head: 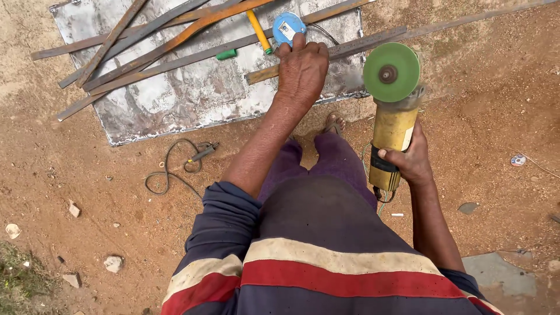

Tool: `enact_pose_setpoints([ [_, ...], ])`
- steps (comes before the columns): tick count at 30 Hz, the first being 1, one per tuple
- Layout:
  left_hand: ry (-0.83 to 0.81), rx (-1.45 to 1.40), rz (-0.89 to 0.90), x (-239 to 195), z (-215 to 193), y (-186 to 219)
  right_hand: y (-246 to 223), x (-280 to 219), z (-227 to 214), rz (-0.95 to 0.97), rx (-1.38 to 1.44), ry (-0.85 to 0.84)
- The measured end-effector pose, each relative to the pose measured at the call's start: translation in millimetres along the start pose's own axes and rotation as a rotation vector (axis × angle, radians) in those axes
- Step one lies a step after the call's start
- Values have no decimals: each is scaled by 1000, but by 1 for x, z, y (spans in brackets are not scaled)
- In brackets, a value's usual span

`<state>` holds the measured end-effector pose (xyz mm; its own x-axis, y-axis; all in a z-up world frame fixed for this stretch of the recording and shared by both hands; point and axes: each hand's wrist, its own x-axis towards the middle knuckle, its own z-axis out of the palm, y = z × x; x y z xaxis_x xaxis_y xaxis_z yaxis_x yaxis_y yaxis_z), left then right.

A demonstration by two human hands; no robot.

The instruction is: Measuring and marking metal bars using a tape measure and a yellow marker.

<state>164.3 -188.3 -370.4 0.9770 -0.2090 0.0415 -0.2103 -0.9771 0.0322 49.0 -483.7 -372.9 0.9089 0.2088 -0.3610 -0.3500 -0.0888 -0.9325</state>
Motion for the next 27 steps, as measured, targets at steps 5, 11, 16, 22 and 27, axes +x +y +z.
enact_pose_setpoints([
  [5, 186, 30, 0, -3, -3, -1, 6, 9, 4, 32, -102, -9],
  [11, -2, -52, 14, 0, 7, -3, 7, 16, 5, 5, -138, -24],
  [16, -68, -94, 20, 3, 11, -5, -12, 18, 18, 0, -70, -50],
  [22, -49, -167, -18, 6, 12, -6, -20, 18, 25, 44, -42, -26],
  [27, -78, -159, 3, 4, 8, -10, -7, 15, 19, 32, -103, 7],
])
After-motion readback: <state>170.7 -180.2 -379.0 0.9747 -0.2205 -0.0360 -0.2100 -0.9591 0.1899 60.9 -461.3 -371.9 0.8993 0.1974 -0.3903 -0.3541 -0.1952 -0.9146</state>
